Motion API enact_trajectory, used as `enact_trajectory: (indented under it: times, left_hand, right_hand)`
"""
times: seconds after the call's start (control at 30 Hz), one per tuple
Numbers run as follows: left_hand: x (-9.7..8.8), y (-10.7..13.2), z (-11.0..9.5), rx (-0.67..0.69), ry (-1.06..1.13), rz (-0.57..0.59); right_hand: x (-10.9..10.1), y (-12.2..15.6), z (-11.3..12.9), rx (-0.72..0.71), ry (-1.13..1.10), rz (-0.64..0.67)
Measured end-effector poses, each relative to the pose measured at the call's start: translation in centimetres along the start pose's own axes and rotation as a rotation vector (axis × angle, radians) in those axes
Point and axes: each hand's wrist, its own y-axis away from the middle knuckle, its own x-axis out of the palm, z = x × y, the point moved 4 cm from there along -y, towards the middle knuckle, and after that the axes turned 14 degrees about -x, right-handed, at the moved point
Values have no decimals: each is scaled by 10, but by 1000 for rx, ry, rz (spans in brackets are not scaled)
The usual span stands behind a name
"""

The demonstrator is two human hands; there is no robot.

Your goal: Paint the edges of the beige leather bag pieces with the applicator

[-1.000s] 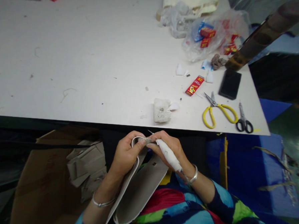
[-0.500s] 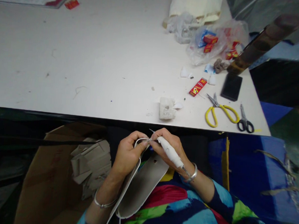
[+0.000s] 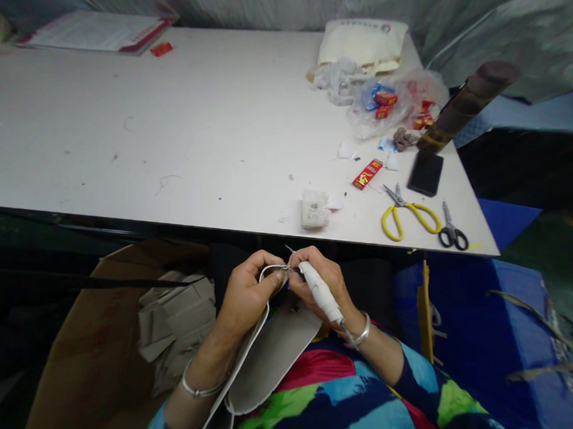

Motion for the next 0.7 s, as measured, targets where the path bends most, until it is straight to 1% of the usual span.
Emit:
enact_trajectory:
  times: [0.23, 0.53, 0.63, 0.7]
  left_hand:
    - [6, 8, -10, -3, -29, 46]
    - [12, 5, -15, 12, -112, 62]
    - [9, 3, -18, 23, -214, 54]
    - [7, 2, -22, 36, -305, 79]
  right_hand:
    - [-9, 7, 4, -20, -3, -27]
    - [-14, 12, 1, -40, -22, -56]
    - [-13, 13, 0, -54, -32, -42]
    - [-12, 13, -1, -64, -47, -29]
